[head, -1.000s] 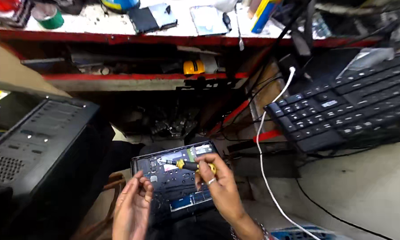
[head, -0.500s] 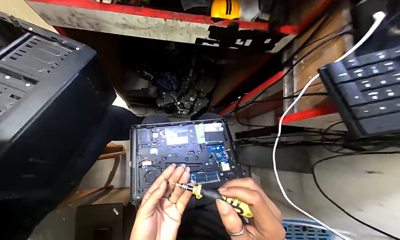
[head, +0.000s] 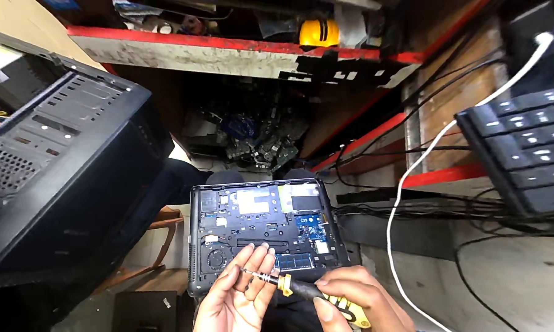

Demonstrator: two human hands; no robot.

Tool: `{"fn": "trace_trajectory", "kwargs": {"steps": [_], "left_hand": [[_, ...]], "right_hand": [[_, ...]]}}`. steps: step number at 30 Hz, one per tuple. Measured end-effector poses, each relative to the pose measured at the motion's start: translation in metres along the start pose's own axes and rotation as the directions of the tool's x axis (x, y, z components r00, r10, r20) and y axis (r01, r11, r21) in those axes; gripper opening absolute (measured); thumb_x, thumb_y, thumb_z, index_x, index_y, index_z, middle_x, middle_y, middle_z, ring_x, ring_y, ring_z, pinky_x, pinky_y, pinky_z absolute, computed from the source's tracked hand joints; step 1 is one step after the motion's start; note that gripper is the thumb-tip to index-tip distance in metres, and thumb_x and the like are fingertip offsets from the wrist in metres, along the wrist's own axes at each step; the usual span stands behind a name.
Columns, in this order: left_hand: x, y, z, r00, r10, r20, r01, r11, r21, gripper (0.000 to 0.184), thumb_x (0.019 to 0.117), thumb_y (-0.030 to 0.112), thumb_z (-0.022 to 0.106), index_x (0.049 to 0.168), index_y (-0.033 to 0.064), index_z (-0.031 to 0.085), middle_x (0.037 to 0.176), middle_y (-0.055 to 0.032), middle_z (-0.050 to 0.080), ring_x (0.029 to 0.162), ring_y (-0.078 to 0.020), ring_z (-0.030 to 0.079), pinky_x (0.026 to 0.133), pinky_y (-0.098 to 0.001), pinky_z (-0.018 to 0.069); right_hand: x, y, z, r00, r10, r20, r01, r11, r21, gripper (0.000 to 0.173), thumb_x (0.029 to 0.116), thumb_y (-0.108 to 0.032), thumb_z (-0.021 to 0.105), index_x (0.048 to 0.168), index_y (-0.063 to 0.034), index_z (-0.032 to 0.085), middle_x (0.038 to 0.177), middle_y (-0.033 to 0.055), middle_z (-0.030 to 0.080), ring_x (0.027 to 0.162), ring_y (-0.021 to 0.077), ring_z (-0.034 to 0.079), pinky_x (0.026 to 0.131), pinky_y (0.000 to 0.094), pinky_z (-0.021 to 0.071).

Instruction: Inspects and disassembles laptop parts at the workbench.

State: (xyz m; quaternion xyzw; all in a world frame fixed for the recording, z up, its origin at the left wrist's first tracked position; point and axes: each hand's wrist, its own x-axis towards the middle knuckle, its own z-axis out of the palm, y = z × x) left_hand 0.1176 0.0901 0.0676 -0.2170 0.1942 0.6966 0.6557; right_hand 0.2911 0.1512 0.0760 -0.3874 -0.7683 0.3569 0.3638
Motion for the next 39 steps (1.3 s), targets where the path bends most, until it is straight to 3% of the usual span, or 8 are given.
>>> {"fn": "trace_trajectory", "kwargs": {"steps": [5, 10, 14, 22, 26, 31, 34, 39], "left_hand": [[-0.001, 0.006, -0.012, 0.957, 0.230, -0.177, -0.150, 0.913, 0.379, 0.038, 0.0974, -0.010, 0.035, 0.114, -0.0053, 0.069, 0.106, -0.0155, 0.076, 0.098, -0.0229, 0.076, 0.089, -0.0348, 0.0620], [-0.012, 0.015, -0.027, 0.964, 0.237, -0.121, -0.142, 0.843, 0.518, 0.030, 0.1051, 0.004, 0.043, 0.115, -0.0052, 0.070, 0.105, -0.0161, 0.076, 0.095, -0.0222, 0.075, 0.089, -0.0361, 0.0614], [-0.016, 0.015, -0.034, 0.963, 0.207, -0.171, -0.107, 0.879, 0.465, 0.025, 0.1040, 0.002, 0.048, 0.104, -0.0026, 0.073, 0.093, -0.0141, 0.076, 0.082, -0.0189, 0.076, 0.081, -0.0328, 0.0635], [-0.022, 0.015, -0.046, 0.955, 0.205, -0.216, -0.098, 0.900, 0.424, 0.028, 0.1063, 0.004, 0.042, 0.100, -0.0021, 0.069, 0.090, -0.0140, 0.075, 0.080, -0.0192, 0.076, 0.079, -0.0328, 0.0637], [-0.023, 0.011, -0.053, 0.909, 0.290, -0.298, -0.138, 0.887, 0.441, 0.029, 0.1079, 0.006, 0.039, 0.099, -0.0013, 0.066, 0.082, -0.0098, 0.073, 0.074, -0.0159, 0.074, 0.075, -0.0304, 0.0634], [-0.023, 0.007, -0.059, 0.843, 0.361, -0.398, -0.184, 0.890, 0.417, 0.029, 0.1089, 0.006, 0.038, 0.098, -0.0020, 0.063, 0.079, -0.0081, 0.071, 0.069, -0.0141, 0.072, 0.071, -0.0276, 0.0630], [-0.028, 0.011, -0.062, 0.846, 0.364, -0.390, -0.222, 0.905, 0.361, 0.031, 0.1087, 0.006, 0.037, 0.099, -0.0022, 0.065, 0.080, -0.0090, 0.071, 0.070, -0.0145, 0.072, 0.071, -0.0281, 0.0631], [-0.049, 0.019, -0.074, 0.859, 0.311, -0.407, -0.187, 0.931, 0.314, 0.069, 0.1108, 0.046, 0.016, 0.099, 0.0041, 0.069, 0.086, -0.0080, 0.075, 0.079, -0.0166, 0.075, 0.079, -0.0319, 0.0626]], "right_hand": [[0.002, 0.005, -0.001, 0.999, 0.019, 0.041, -0.020, 0.999, 0.031, 0.018, 0.1043, -0.024, 0.058, 0.107, -0.0063, 0.060, 0.101, 0.0063, 0.063, 0.097, 0.0014, 0.062, 0.084, 0.0108, 0.0506], [0.002, 0.012, 0.006, 0.990, -0.022, 0.141, 0.016, 0.999, 0.042, 0.017, 0.1036, -0.022, 0.059, 0.108, -0.0060, 0.061, 0.102, 0.0082, 0.062, 0.099, 0.0047, 0.062, 0.085, 0.0131, 0.0515], [0.001, 0.011, 0.011, 0.971, -0.057, 0.230, 0.047, 0.998, 0.047, 0.015, 0.1020, -0.018, 0.061, 0.106, -0.0038, 0.062, 0.101, 0.0113, 0.062, 0.098, 0.0084, 0.062, 0.085, 0.0146, 0.0517], [0.010, 0.001, 0.017, 0.906, -0.175, 0.384, 0.221, 0.972, -0.079, 0.012, 0.1025, -0.018, 0.060, 0.107, -0.0068, 0.062, 0.100, 0.0134, 0.062, 0.093, 0.0173, 0.063, 0.079, 0.0201, 0.0529], [0.011, -0.010, 0.022, 0.824, -0.145, 0.548, 0.223, 0.972, -0.079, 0.017, 0.1020, -0.009, 0.058, 0.119, -0.0063, 0.058, 0.117, 0.0181, 0.058, 0.097, 0.0194, 0.063, 0.081, 0.0222, 0.0553], [0.005, -0.003, 0.043, 0.877, -0.125, 0.464, 0.196, 0.975, -0.108, 0.023, 0.1014, -0.020, 0.064, 0.111, -0.0001, 0.059, 0.096, 0.0157, 0.063, 0.080, 0.0187, 0.066, 0.069, 0.0225, 0.0565], [0.007, -0.002, 0.051, 0.876, -0.164, 0.454, 0.199, 0.980, -0.030, 0.025, 0.1006, -0.022, 0.066, 0.110, -0.0006, 0.059, 0.096, 0.0146, 0.066, 0.085, 0.0162, 0.067, 0.075, 0.0193, 0.0559], [0.022, -0.009, 0.052, 0.839, -0.208, 0.503, 0.184, 0.978, 0.097, 0.024, 0.0986, -0.020, 0.069, 0.109, -0.0008, 0.059, 0.100, 0.0146, 0.068, 0.093, 0.0144, 0.067, 0.081, 0.0195, 0.0558]]}}
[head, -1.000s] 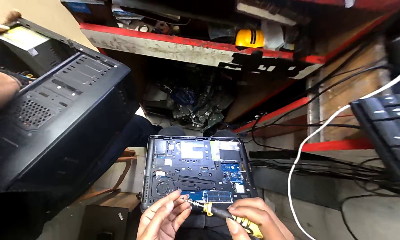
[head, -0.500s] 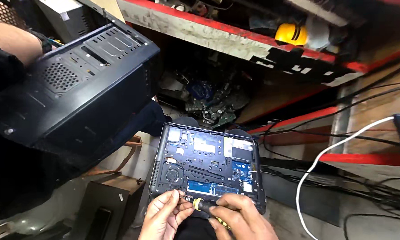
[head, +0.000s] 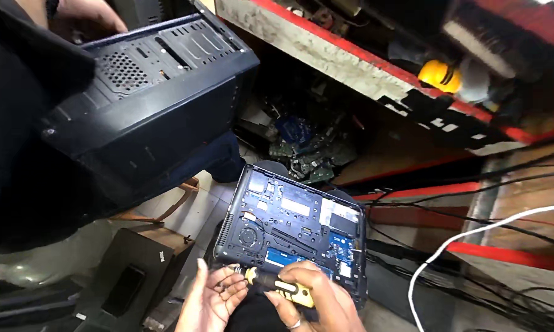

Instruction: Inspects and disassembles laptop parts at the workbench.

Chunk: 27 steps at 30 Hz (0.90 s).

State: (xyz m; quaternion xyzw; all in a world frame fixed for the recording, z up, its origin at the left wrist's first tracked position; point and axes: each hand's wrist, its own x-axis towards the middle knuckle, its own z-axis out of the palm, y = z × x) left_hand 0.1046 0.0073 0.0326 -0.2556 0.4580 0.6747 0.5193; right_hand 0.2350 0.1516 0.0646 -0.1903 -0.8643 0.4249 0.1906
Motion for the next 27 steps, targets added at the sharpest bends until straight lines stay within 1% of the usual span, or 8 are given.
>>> {"fn": "trace_trajectory", "kwargs": {"steps": [2, 4, 5, 6, 8, 10, 19, 27], "left_hand": [[0.001, 0.001, -0.020, 0.996, 0.070, -0.059, -0.065, 0.994, 0.085, 0.063, 0.1125, 0.037, 0.019, 0.099, 0.0046, 0.071, 0.079, -0.0032, 0.072, 0.070, -0.0107, 0.070, 0.070, -0.0258, 0.0599], [0.010, -0.001, -0.045, 0.958, 0.268, -0.098, -0.234, 0.934, 0.271, 0.034, 0.1076, 0.011, 0.041, 0.101, 0.0011, 0.073, 0.071, 0.0017, 0.064, 0.056, -0.0027, 0.054, 0.054, -0.0173, 0.0469], [0.015, -0.001, -0.054, 0.930, 0.350, -0.111, -0.289, 0.884, 0.367, 0.024, 0.1024, 0.007, 0.051, 0.101, 0.0015, 0.074, 0.072, 0.0028, 0.064, 0.053, -0.0005, 0.048, 0.049, -0.0158, 0.0393], [0.020, -0.001, -0.060, 0.912, 0.394, -0.114, -0.310, 0.844, 0.439, 0.016, 0.0976, 0.006, 0.060, 0.101, 0.0020, 0.075, 0.076, 0.0016, 0.068, 0.054, -0.0007, 0.048, 0.048, -0.0163, 0.0374], [0.028, 0.001, -0.065, 0.913, 0.401, -0.081, -0.298, 0.789, 0.538, 0.016, 0.0899, 0.012, 0.071, 0.103, 0.0032, 0.076, 0.086, -0.0005, 0.073, 0.067, -0.0038, 0.061, 0.056, -0.0186, 0.0468], [0.035, 0.002, -0.059, 0.923, 0.379, -0.062, -0.276, 0.767, 0.580, 0.024, 0.0850, 0.015, 0.077, 0.105, 0.0025, 0.075, 0.081, 0.0009, 0.069, 0.067, -0.0049, 0.059, 0.062, -0.0208, 0.0485], [0.053, -0.002, -0.049, 0.942, 0.334, -0.019, -0.260, 0.767, 0.586, 0.009, 0.0874, 0.015, 0.077, 0.083, 0.0075, 0.074, 0.063, 0.0031, 0.060, 0.055, -0.0052, 0.050, 0.054, -0.0216, 0.0421], [0.054, -0.005, -0.050, 0.943, 0.330, -0.034, -0.259, 0.797, 0.546, 0.009, 0.0870, 0.014, 0.078, 0.082, 0.0073, 0.073, 0.061, 0.0032, 0.057, 0.054, -0.0058, 0.048, 0.054, -0.0216, 0.0418]], "right_hand": [[0.010, 0.001, -0.004, 1.000, -0.012, 0.022, 0.014, 0.999, -0.051, 0.023, 0.0992, -0.021, 0.068, 0.110, -0.0017, 0.061, 0.101, 0.0132, 0.069, 0.093, 0.0130, 0.068, 0.081, 0.0201, 0.0566], [0.022, 0.007, -0.007, 0.996, -0.047, 0.080, 0.058, 0.989, -0.138, 0.018, 0.0994, -0.021, 0.065, 0.109, -0.0059, 0.066, 0.100, 0.0090, 0.070, 0.091, 0.0120, 0.068, 0.078, 0.0223, 0.0573], [0.027, 0.011, -0.007, 0.991, -0.068, 0.117, 0.088, 0.982, -0.168, 0.015, 0.0997, -0.020, 0.063, 0.109, -0.0088, 0.068, 0.101, 0.0060, 0.070, 0.091, 0.0108, 0.068, 0.077, 0.0225, 0.0578], [0.032, 0.014, -0.006, 0.985, -0.085, 0.150, 0.113, 0.975, -0.191, 0.014, 0.0994, -0.019, 0.062, 0.108, -0.0116, 0.070, 0.101, 0.0034, 0.069, 0.090, 0.0096, 0.068, 0.076, 0.0224, 0.0577], [0.041, 0.016, -0.003, 0.971, -0.111, 0.211, 0.158, 0.962, -0.221, 0.015, 0.0975, -0.016, 0.060, 0.106, -0.0153, 0.072, 0.100, 0.0011, 0.068, 0.087, 0.0091, 0.067, 0.072, 0.0231, 0.0578], [0.049, 0.014, 0.001, 0.954, -0.128, 0.272, 0.194, 0.953, -0.234, 0.017, 0.0959, -0.014, 0.059, 0.106, -0.0170, 0.073, 0.100, 0.0008, 0.067, 0.082, 0.0097, 0.067, 0.068, 0.0246, 0.0580], [0.068, 0.011, 0.022, 0.878, -0.151, 0.454, 0.296, 0.917, -0.267, 0.016, 0.0919, -0.011, 0.061, 0.102, -0.0170, 0.072, 0.100, 0.0017, 0.067, 0.076, 0.0134, 0.067, 0.062, 0.0297, 0.0584], [0.076, 0.010, 0.029, 0.842, -0.148, 0.520, 0.329, 0.903, -0.276, 0.015, 0.0911, -0.010, 0.063, 0.101, -0.0161, 0.071, 0.100, 0.0031, 0.066, 0.076, 0.0151, 0.067, 0.062, 0.0313, 0.0585]]}}
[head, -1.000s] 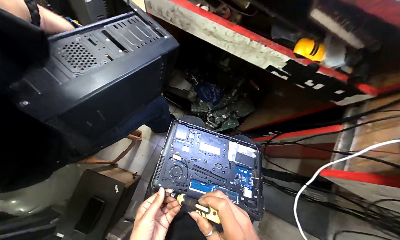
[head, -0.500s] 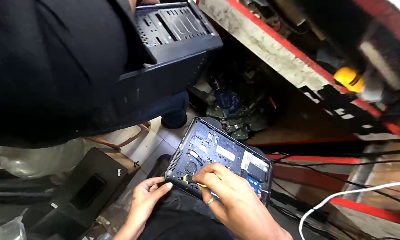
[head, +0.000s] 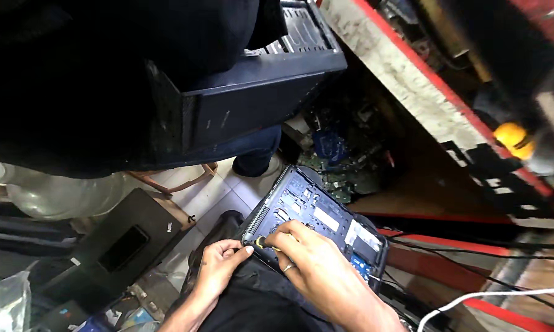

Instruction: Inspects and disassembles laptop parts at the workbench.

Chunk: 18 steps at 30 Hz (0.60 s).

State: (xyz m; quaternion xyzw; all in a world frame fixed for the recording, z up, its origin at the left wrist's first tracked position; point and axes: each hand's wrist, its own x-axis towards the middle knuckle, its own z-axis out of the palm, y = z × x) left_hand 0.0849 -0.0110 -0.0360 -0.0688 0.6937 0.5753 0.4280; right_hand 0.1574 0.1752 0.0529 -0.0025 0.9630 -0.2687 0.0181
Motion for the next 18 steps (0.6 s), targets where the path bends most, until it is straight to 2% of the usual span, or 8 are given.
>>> {"fn": "trace_trajectory", "kwargs": {"steps": [4, 8, 10, 12, 14, 15, 16, 18], "left_hand": [[0.001, -0.003, -0.001, 1.000, 0.027, -0.001, -0.027, 1.000, 0.000, 0.010, 0.0850, 0.015, 0.078, 0.079, 0.0091, 0.072, 0.059, 0.0046, 0.055, 0.052, -0.0046, 0.047, 0.052, -0.0209, 0.0399], [0.002, -0.004, -0.002, 1.000, 0.021, 0.002, -0.021, 1.000, 0.014, 0.009, 0.0851, 0.015, 0.078, 0.082, 0.0085, 0.073, 0.061, 0.0044, 0.057, 0.053, -0.0047, 0.049, 0.054, -0.0216, 0.0425], [0.003, -0.005, -0.003, 1.000, 0.017, 0.008, -0.017, 0.999, 0.029, 0.009, 0.0855, 0.015, 0.078, 0.084, 0.0079, 0.073, 0.062, 0.0046, 0.058, 0.054, -0.0046, 0.049, 0.054, -0.0220, 0.0423], [0.003, -0.006, -0.003, 1.000, 0.020, 0.006, -0.020, 1.000, 0.015, 0.009, 0.0852, 0.014, 0.078, 0.083, 0.0078, 0.072, 0.062, 0.0046, 0.058, 0.053, -0.0039, 0.049, 0.053, -0.0212, 0.0423], [0.003, -0.005, -0.003, 1.000, 0.025, 0.008, -0.025, 1.000, -0.002, 0.008, 0.0842, 0.013, 0.078, 0.082, 0.0078, 0.073, 0.063, 0.0039, 0.061, 0.055, -0.0040, 0.052, 0.054, -0.0212, 0.0441], [0.002, -0.004, -0.003, 1.000, 0.025, 0.006, -0.025, 1.000, -0.003, 0.008, 0.0836, 0.013, 0.078, 0.082, 0.0082, 0.073, 0.064, 0.0039, 0.062, 0.055, -0.0038, 0.053, 0.054, -0.0210, 0.0443], [0.002, -0.004, -0.002, 0.999, 0.032, 0.007, -0.032, 0.999, 0.005, 0.007, 0.0829, 0.015, 0.077, 0.082, 0.0089, 0.073, 0.065, 0.0048, 0.062, 0.056, -0.0032, 0.053, 0.055, -0.0205, 0.0451], [0.001, -0.002, -0.003, 0.999, 0.045, 0.010, -0.046, 0.999, 0.012, 0.007, 0.0827, 0.016, 0.075, 0.084, 0.0092, 0.073, 0.066, 0.0053, 0.063, 0.059, -0.0033, 0.057, 0.057, -0.0212, 0.0487]], "right_hand": [[0.006, -0.005, 0.000, 0.998, -0.037, 0.059, 0.039, 0.999, -0.022, 0.017, 0.0924, -0.007, 0.062, 0.104, -0.0157, 0.071, 0.104, 0.0045, 0.065, 0.076, 0.0173, 0.066, 0.061, 0.0329, 0.0576], [0.016, -0.008, -0.009, 0.968, -0.115, 0.224, 0.113, 0.993, 0.024, 0.020, 0.0988, -0.009, 0.057, 0.118, -0.0094, 0.064, 0.127, 0.0081, 0.059, 0.085, 0.0188, 0.066, 0.067, 0.0335, 0.0587], [0.020, -0.008, -0.014, 0.966, -0.085, 0.244, 0.091, 0.996, -0.016, 0.022, 0.1014, -0.014, 0.057, 0.122, -0.0096, 0.064, 0.115, 0.0066, 0.062, 0.079, 0.0186, 0.066, 0.064, 0.0340, 0.0587], [0.024, -0.010, -0.014, 0.984, -0.030, 0.177, 0.055, 0.989, -0.138, 0.030, 0.1012, -0.026, 0.061, 0.126, -0.0111, 0.065, 0.092, 0.0044, 0.065, 0.062, 0.0193, 0.065, 0.051, 0.0356, 0.0548], [0.026, -0.011, -0.007, 0.998, 0.000, 0.070, 0.017, 0.969, -0.248, 0.030, 0.1008, -0.038, 0.057, 0.117, -0.0140, 0.066, 0.071, 0.0005, 0.061, 0.049, 0.0188, 0.058, 0.041, 0.0354, 0.0460], [0.025, -0.012, -0.004, 0.999, 0.009, 0.053, 0.004, 0.972, -0.236, 0.031, 0.1019, -0.041, 0.055, 0.113, -0.0138, 0.065, 0.075, 0.0011, 0.061, 0.048, 0.0183, 0.057, 0.039, 0.0350, 0.0453], [0.023, -0.013, -0.003, 0.996, 0.019, 0.083, -0.007, 0.988, -0.152, 0.034, 0.1036, -0.041, 0.053, 0.118, -0.0120, 0.065, 0.093, 0.0044, 0.063, 0.052, 0.0177, 0.059, 0.043, 0.0349, 0.0492], [0.020, -0.015, -0.005, 0.980, 0.014, 0.197, -0.035, 0.994, 0.105, 0.034, 0.1062, -0.035, 0.049, 0.126, -0.0097, 0.059, 0.129, 0.0084, 0.058, 0.073, 0.0152, 0.065, 0.058, 0.0338, 0.0565]]}}
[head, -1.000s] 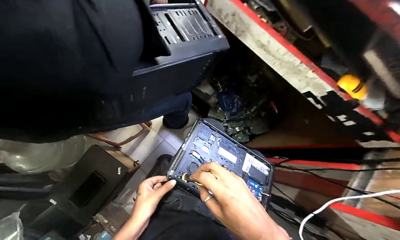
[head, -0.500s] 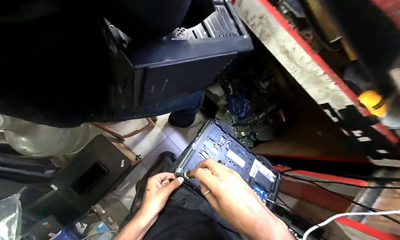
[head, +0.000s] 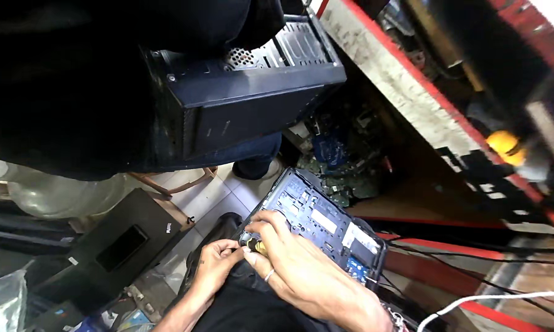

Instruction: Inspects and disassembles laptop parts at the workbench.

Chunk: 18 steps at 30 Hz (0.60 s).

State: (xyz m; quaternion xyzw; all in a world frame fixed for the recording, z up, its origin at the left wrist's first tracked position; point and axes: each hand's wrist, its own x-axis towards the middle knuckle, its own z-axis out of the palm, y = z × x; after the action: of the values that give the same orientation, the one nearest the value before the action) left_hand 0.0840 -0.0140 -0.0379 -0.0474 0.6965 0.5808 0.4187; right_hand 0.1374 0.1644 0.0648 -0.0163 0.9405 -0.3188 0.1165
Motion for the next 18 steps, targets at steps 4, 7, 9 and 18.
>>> {"fn": "trace_trajectory", "kwargs": {"steps": [4, 7, 9, 18], "left_hand": [[-0.003, 0.000, 0.000, 1.000, 0.005, -0.005, -0.005, 1.000, -0.014, 0.005, 0.0839, 0.013, 0.074, 0.081, 0.0089, 0.073, 0.065, 0.0041, 0.063, 0.058, -0.0040, 0.056, 0.056, -0.0214, 0.0475], [-0.006, 0.001, 0.002, 1.000, 0.018, -0.021, -0.018, 0.999, -0.034, 0.003, 0.0823, 0.005, 0.072, 0.081, 0.0076, 0.072, 0.069, 0.0031, 0.066, 0.060, -0.0037, 0.059, 0.058, -0.0207, 0.0499], [-0.006, 0.000, 0.002, 0.999, 0.036, -0.019, -0.037, 0.998, -0.049, 0.003, 0.0816, 0.004, 0.072, 0.083, 0.0064, 0.072, 0.073, 0.0006, 0.070, 0.066, -0.0058, 0.065, 0.062, -0.0224, 0.0547], [-0.008, 0.006, -0.005, 0.997, 0.061, 0.041, -0.061, 0.998, 0.017, 0.025, 0.0897, -0.007, 0.052, 0.083, 0.0149, 0.063, 0.070, 0.0133, 0.069, 0.064, 0.0027, 0.065, 0.063, -0.0189, 0.0571]], "right_hand": [[-0.004, 0.003, 0.008, 0.998, -0.023, -0.066, 0.034, 0.985, 0.172, 0.031, 0.1034, -0.017, 0.056, 0.133, -0.0080, 0.055, 0.113, 0.0078, 0.064, 0.079, 0.0174, 0.067, 0.068, 0.0355, 0.0592], [0.002, 0.007, 0.038, 0.875, -0.055, -0.481, 0.039, 0.998, -0.043, 0.032, 0.0947, -0.019, 0.070, 0.124, -0.0067, 0.066, 0.082, 0.0065, 0.068, 0.055, 0.0204, 0.063, 0.045, 0.0364, 0.0523], [0.008, 0.015, 0.060, 0.730, -0.116, -0.674, 0.039, 0.991, -0.128, 0.024, 0.0913, -0.018, 0.071, 0.113, -0.0089, 0.075, 0.079, 0.0066, 0.069, 0.055, 0.0190, 0.063, 0.044, 0.0334, 0.0479], [0.009, -0.003, 0.086, 0.503, 0.043, -0.863, 0.179, 0.972, 0.153, 0.012, 0.0947, -0.007, 0.067, 0.103, 0.0001, 0.071, 0.102, 0.0184, 0.072, 0.090, 0.0270, 0.072, 0.076, 0.0389, 0.0598]]}}
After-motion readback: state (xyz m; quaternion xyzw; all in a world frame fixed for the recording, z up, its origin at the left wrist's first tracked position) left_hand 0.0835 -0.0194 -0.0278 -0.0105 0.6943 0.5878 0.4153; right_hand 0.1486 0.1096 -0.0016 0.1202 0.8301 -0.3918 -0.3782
